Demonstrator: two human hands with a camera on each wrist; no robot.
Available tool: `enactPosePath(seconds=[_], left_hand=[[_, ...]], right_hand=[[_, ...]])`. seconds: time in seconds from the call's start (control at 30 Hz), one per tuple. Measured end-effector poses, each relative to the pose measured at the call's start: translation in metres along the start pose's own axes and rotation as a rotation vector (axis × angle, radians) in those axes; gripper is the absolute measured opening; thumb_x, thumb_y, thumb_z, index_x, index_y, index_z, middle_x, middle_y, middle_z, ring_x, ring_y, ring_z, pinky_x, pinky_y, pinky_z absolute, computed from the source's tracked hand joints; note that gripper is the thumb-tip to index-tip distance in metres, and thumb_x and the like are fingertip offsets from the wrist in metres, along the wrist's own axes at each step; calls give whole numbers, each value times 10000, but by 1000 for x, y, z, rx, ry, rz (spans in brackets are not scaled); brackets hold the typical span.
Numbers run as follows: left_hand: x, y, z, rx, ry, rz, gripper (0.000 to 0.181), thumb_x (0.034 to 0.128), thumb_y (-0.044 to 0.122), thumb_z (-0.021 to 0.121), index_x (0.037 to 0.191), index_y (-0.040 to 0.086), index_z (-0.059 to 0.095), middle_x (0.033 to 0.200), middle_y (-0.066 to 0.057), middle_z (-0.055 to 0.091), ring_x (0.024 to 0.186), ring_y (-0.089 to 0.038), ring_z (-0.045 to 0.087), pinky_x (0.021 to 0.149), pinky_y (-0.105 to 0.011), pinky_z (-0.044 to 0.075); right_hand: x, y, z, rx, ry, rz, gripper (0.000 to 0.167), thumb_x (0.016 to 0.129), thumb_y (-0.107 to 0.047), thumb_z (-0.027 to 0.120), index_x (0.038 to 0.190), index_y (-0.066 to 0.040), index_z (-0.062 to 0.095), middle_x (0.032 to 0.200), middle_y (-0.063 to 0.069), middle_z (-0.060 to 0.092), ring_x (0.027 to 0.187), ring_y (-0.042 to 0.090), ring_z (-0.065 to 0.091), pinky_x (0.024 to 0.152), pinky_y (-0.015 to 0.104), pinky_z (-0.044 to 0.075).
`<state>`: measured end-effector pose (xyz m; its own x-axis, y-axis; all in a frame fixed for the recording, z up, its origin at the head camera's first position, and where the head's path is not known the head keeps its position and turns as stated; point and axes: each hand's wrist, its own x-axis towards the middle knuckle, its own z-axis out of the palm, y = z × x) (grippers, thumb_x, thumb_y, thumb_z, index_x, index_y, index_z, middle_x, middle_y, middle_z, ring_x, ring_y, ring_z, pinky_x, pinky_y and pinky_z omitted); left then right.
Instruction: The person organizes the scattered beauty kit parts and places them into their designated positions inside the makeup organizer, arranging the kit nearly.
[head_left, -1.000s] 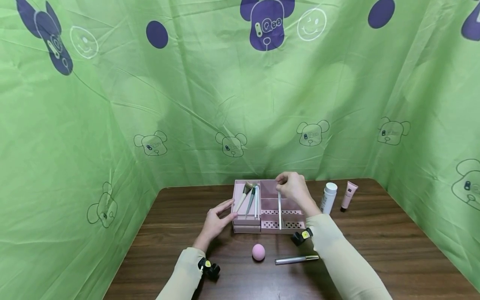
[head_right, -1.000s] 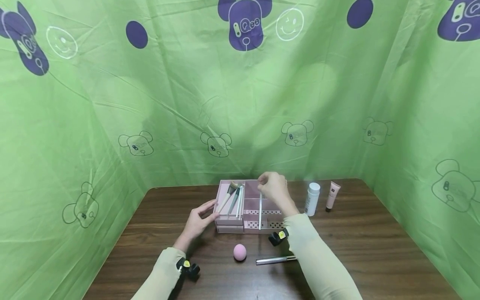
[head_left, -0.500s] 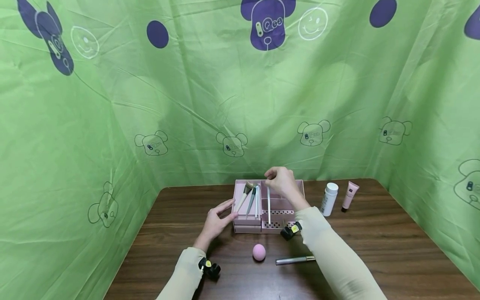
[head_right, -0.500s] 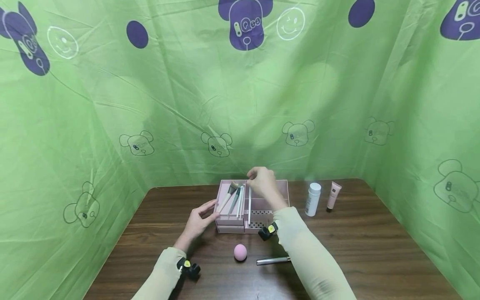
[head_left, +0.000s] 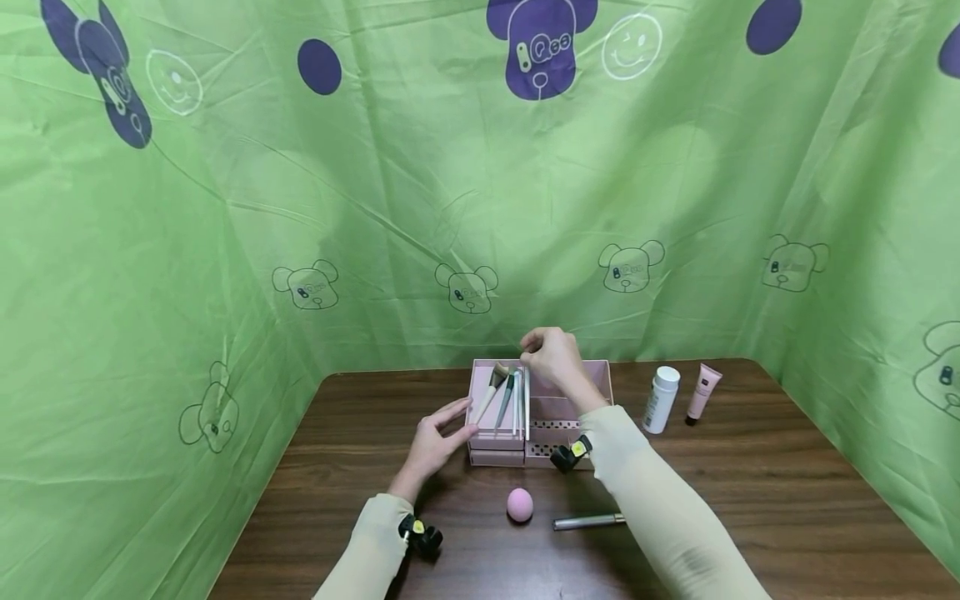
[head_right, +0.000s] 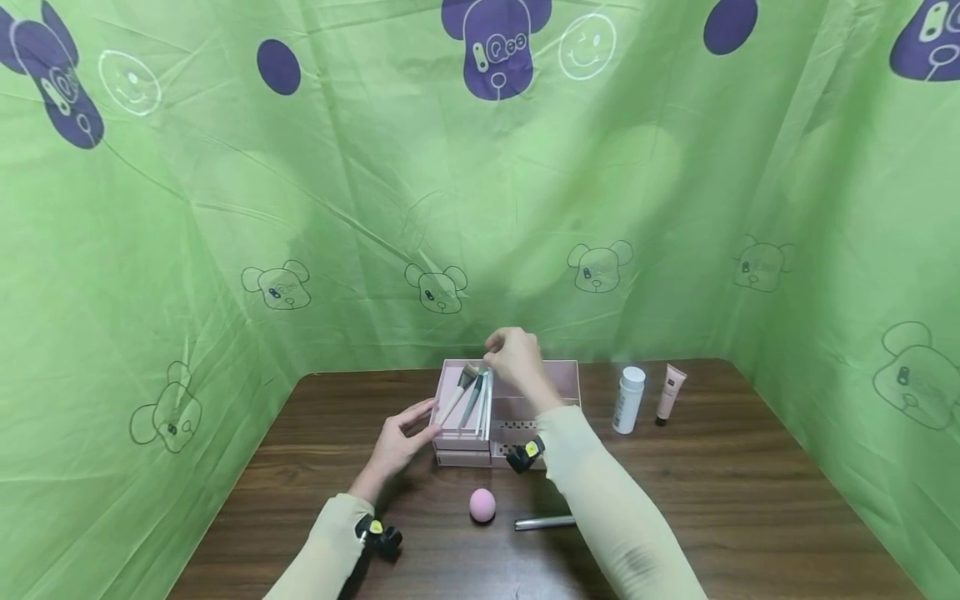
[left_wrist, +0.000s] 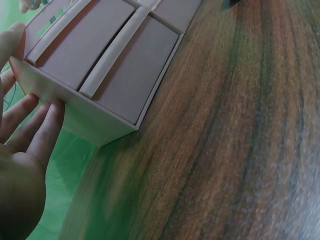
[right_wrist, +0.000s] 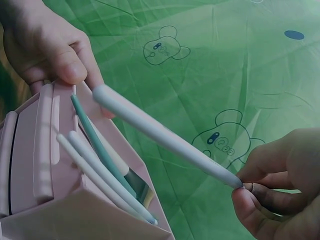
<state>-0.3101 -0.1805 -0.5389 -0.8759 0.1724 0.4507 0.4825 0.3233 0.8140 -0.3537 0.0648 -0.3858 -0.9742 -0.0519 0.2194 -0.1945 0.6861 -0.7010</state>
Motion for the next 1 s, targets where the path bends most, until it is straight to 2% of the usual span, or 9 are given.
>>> enactPosePath(seconds=[0.2,0.47,0.6,0.7,0.83,1.0], left_hand=[[0,-2,0,-4,2,-14,495,828,275,790,1290,162,650,1340,-27,620,1270,-199,557,1113,-275,403],[1,-1,1,-16,0,-9,494,823,255,794,1290,178,650,1343,-21,617,1269,-202,558,1118,-277,397],[-1,21,-3,-22,-17,15,496,839,183,779,1291,44,628,1340,-147,603,1275,-299,547,1118,-397,403],[-2,37,-6,-23,-25,48,484,845,113,763,1271,-55,607,1317,-247,588,1255,-391,542,1095,-464,412],[-3,36,-6,-32,-28,73,476,845,89,757,1265,-74,603,1309,-264,586,1229,-415,554,1079,-470,431],[-3,37,-6,-35,-34,85,470,852,85,749,1270,-71,601,1313,-256,587,1197,-392,586,1061,-464,453]], right_hand=[[6,-4,11,41,15,-1,207,769,-59,725,963,-130,733,885,5,724,808,189,655,751,319,567],[13,-1,25,31,21,3,214,760,-49,718,958,-126,736,855,5,725,789,193,660,752,319,571],[16,1,31,42,14,18,245,760,-32,704,993,-103,733,867,14,723,782,194,662,726,308,581],[17,3,35,37,13,27,245,778,-52,714,1017,-104,730,891,14,725,810,201,662,762,329,571],[16,6,38,18,21,48,222,801,-107,734,1022,-124,727,905,2,724,864,220,654,832,378,540],[13,9,35,18,30,55,205,800,-118,737,1004,-137,726,888,3,723,865,227,649,834,389,532]])
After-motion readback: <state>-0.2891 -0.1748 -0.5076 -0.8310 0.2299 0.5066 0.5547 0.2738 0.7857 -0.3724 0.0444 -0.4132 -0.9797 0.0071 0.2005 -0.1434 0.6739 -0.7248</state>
